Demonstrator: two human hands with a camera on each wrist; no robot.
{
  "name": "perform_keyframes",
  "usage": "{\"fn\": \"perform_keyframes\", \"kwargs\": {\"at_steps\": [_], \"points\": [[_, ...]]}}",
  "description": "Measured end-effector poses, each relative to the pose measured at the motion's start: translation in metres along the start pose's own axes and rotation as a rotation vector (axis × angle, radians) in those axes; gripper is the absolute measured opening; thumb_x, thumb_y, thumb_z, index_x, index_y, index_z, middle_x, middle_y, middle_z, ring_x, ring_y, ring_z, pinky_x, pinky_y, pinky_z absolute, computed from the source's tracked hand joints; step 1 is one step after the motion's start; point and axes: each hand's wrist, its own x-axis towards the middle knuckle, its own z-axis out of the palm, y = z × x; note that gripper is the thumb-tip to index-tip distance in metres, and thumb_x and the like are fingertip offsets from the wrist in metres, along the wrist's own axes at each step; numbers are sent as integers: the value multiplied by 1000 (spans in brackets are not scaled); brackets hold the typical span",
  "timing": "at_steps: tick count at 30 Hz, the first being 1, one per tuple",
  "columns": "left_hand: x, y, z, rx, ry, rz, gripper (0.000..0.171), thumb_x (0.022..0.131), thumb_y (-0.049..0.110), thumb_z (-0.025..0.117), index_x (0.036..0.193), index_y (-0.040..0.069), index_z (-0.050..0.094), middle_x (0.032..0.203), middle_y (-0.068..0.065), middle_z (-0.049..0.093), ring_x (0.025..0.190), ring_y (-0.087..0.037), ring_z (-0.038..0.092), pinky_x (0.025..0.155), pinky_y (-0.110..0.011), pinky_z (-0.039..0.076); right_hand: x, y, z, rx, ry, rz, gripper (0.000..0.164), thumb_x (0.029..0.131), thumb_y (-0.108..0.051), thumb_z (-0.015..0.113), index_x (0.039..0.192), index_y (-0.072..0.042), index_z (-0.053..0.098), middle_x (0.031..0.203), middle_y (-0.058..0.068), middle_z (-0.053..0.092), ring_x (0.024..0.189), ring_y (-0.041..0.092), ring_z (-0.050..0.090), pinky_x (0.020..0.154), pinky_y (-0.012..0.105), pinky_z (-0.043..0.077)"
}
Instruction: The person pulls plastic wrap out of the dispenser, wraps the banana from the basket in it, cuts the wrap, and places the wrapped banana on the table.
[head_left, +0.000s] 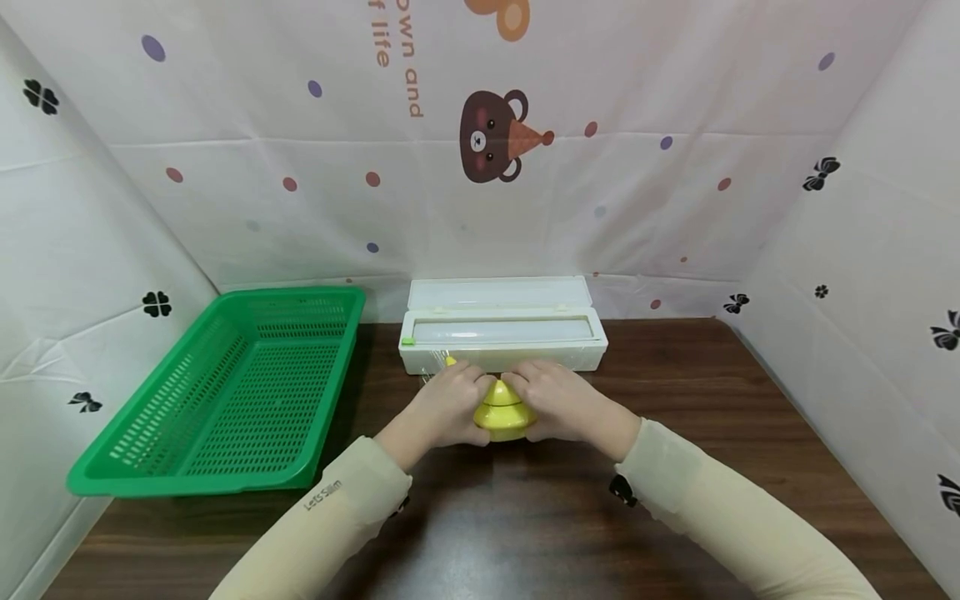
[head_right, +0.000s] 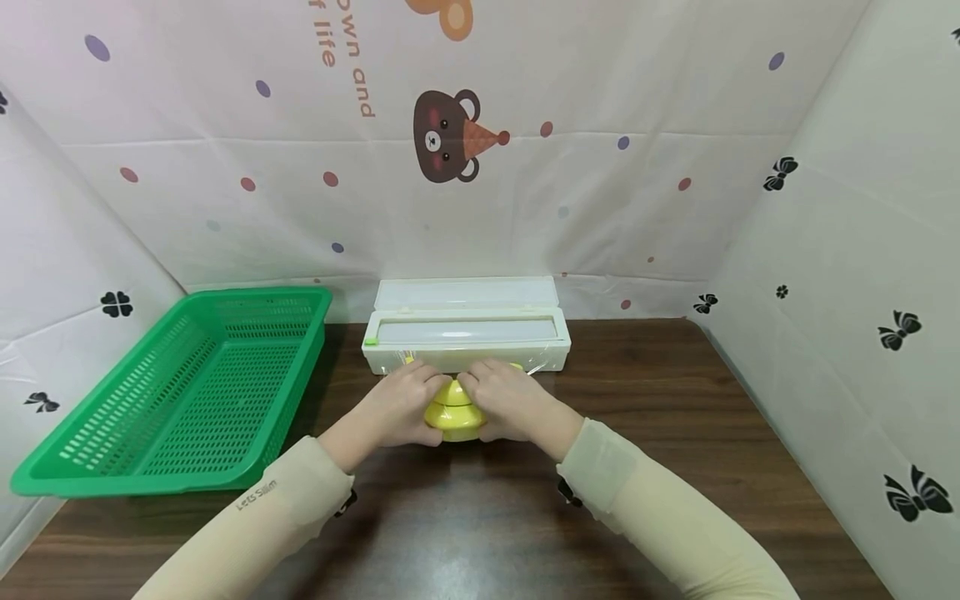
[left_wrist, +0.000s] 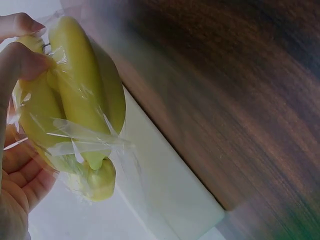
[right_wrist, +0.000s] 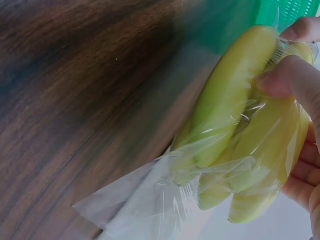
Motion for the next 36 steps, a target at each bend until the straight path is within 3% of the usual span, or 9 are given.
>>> {"fn": "perform_keyframes", "kwargs": {"at_steps": [10,21,36], "points": [[-2,4,0,-24,12,19,55,58,41,77,97,5,64,83,-2,62,74,-15,52,69,-27,48,-4,-3,-2,31,-27,1,69,57,-29,83,114,-1,58,100,7,61,92,21,58,84,32,50],[-2,8,-5,-62,-77,-11,55,58,43,77,97,7,65,83,0,63,75,-14,53,68,-25,49,-7,-7,-4,96,-44,13,64,56,-26,81,111,-1,59,100,7,61,92,21,58,82,32,51],[-4,14,-4,-160,-96,-17,53,55,44,78,93,9,66,81,3,62,78,-13,56,74,-28,49,-13,-13,-8,119,-105,23,64,58,-33,79,110,-1,61,98,5,61,89,19,59,79,31,51]]}}
